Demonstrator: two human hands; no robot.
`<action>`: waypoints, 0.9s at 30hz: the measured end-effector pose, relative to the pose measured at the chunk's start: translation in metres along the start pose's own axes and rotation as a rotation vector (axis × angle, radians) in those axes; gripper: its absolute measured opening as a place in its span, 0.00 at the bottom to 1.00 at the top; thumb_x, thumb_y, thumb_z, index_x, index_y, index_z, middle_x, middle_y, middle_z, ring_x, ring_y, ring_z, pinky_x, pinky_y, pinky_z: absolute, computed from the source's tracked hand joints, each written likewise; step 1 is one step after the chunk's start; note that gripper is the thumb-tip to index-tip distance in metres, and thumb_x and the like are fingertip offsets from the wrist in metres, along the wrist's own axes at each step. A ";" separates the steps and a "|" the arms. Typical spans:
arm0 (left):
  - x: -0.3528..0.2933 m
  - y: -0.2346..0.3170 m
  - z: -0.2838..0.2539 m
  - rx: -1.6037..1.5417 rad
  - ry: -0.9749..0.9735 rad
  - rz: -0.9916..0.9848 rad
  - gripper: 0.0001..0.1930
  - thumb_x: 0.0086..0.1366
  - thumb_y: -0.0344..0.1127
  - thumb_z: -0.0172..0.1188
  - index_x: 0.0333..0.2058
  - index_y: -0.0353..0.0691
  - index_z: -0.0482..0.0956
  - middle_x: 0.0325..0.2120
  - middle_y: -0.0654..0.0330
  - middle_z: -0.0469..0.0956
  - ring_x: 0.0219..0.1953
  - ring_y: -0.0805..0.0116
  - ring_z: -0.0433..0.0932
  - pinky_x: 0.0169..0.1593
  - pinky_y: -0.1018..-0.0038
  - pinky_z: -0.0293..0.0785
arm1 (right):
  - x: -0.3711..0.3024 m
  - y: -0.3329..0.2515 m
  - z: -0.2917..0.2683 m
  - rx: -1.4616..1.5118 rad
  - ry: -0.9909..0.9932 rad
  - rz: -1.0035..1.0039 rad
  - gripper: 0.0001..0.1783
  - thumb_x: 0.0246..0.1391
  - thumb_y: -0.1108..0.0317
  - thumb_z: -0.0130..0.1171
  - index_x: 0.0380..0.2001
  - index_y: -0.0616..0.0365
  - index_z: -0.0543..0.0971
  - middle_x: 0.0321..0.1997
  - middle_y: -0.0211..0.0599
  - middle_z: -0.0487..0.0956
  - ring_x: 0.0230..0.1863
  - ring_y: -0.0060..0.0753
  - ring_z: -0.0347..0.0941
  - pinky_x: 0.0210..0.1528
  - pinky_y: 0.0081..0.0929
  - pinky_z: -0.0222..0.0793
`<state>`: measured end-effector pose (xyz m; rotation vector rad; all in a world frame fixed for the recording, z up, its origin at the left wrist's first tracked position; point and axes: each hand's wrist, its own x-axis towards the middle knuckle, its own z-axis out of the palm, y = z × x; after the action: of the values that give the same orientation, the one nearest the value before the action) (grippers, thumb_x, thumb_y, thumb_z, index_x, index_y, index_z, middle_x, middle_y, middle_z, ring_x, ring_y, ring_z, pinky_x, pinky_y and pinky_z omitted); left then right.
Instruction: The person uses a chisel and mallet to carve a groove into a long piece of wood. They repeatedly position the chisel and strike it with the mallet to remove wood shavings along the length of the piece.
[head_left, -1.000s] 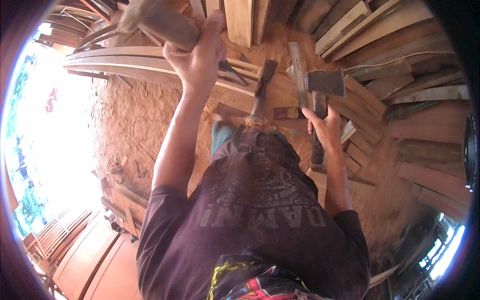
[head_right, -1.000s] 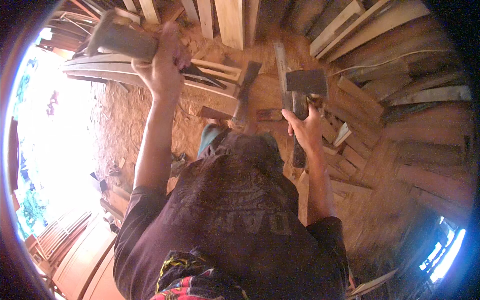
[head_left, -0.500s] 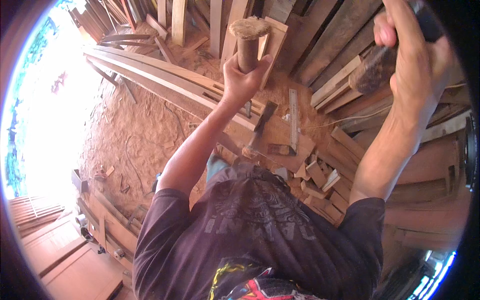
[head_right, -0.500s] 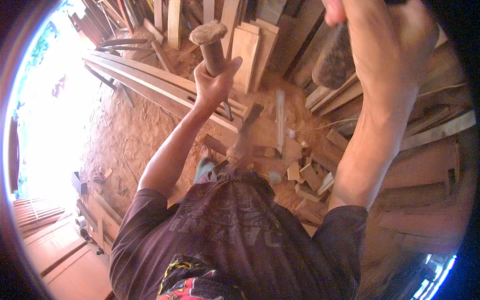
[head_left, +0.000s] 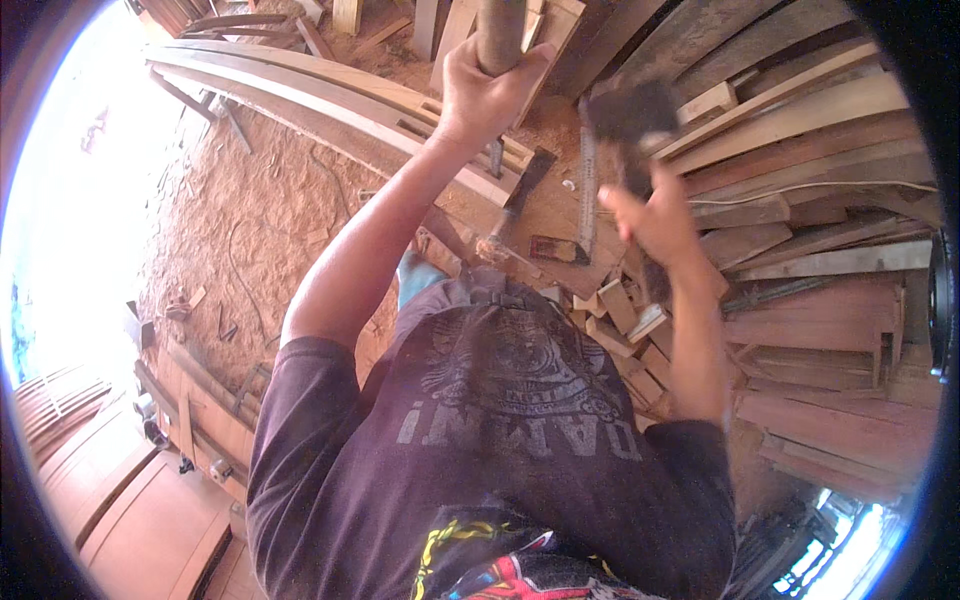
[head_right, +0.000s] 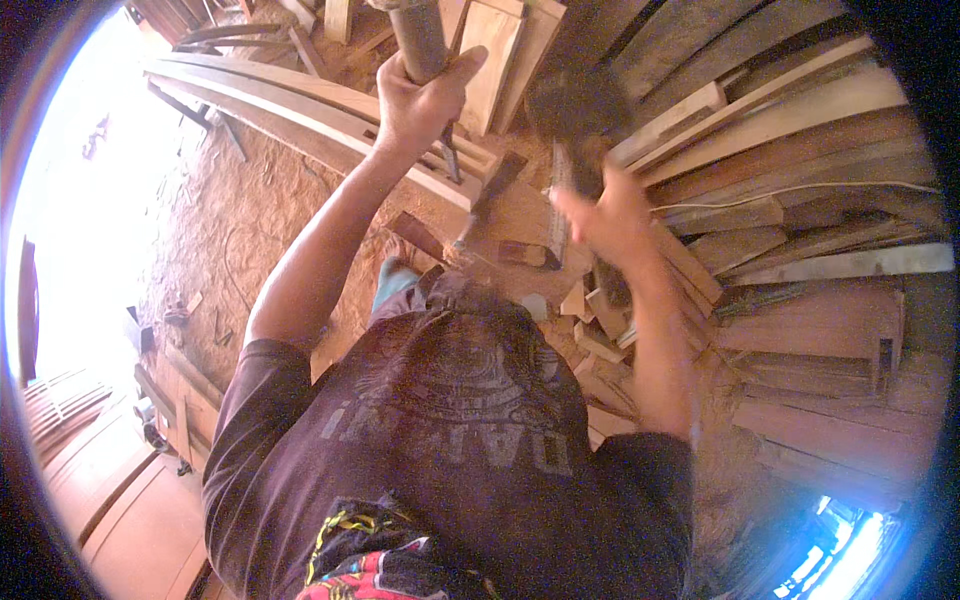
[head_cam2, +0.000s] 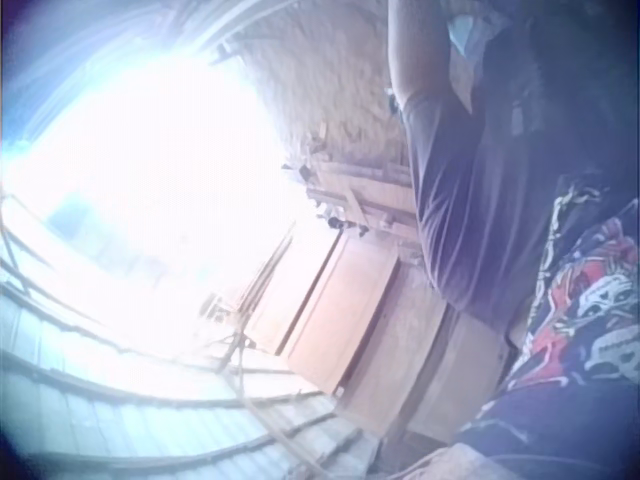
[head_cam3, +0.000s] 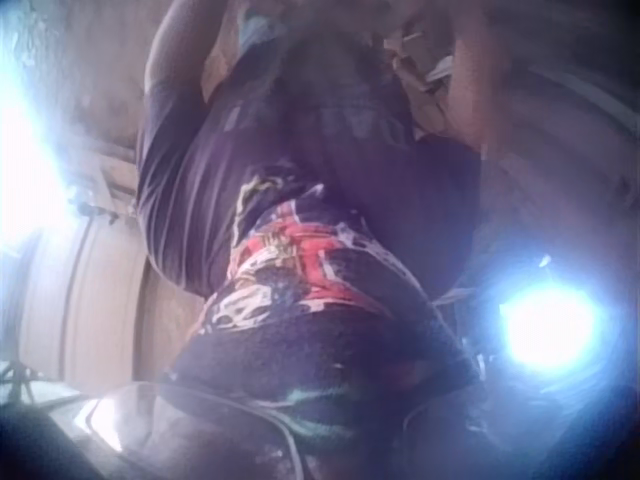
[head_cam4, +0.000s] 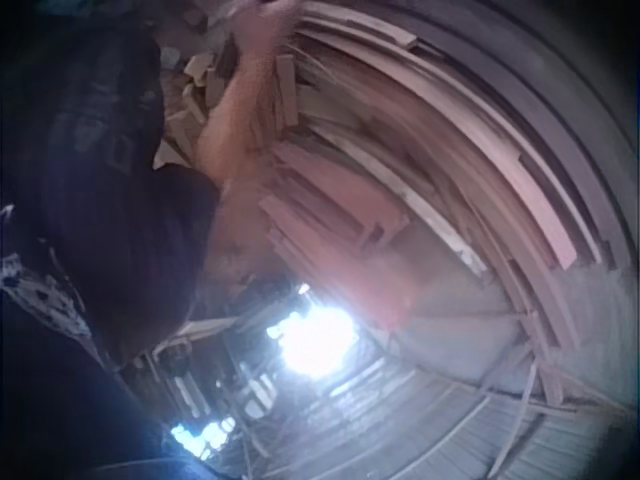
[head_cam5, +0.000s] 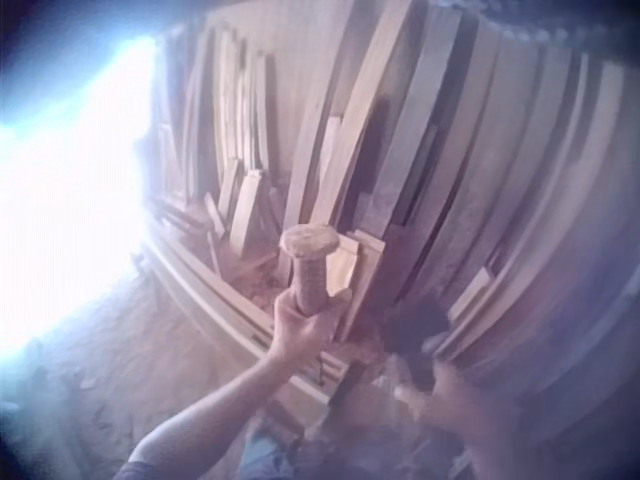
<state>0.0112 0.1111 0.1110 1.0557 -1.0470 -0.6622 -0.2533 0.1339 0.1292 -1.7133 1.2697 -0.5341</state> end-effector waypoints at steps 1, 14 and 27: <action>-0.001 0.002 -0.001 0.014 -0.020 0.011 0.19 0.65 0.40 0.76 0.21 0.42 0.76 0.16 0.72 0.74 0.20 0.84 0.71 0.24 0.77 0.67 | -0.008 0.028 0.019 -0.035 0.010 0.112 0.29 0.55 0.65 0.72 0.55 0.72 0.75 0.26 0.35 0.81 0.20 0.20 0.74 0.22 0.24 0.70; -0.013 0.004 0.025 0.014 -0.164 0.081 0.17 0.62 0.41 0.77 0.40 0.35 0.82 0.24 0.58 0.83 0.30 0.79 0.79 0.36 0.70 0.79 | -0.020 0.131 0.080 -0.836 -0.319 0.234 0.37 0.50 0.37 0.73 0.44 0.64 0.85 0.43 0.57 0.87 0.45 0.56 0.85 0.49 0.51 0.78; -0.037 -0.004 0.036 0.104 -0.544 0.202 0.23 0.51 0.33 0.69 0.46 0.42 0.72 0.31 0.51 0.82 0.33 0.46 0.85 0.34 0.52 0.82 | 0.036 -0.167 -0.005 -0.695 0.059 -0.538 0.09 0.69 0.79 0.56 0.46 0.69 0.85 0.51 0.50 0.86 0.52 0.40 0.84 0.56 0.34 0.78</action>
<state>-0.0356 0.1273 0.0978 0.8582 -1.6512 -0.7546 -0.1574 0.1082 0.2683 -2.6760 1.0907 -0.4739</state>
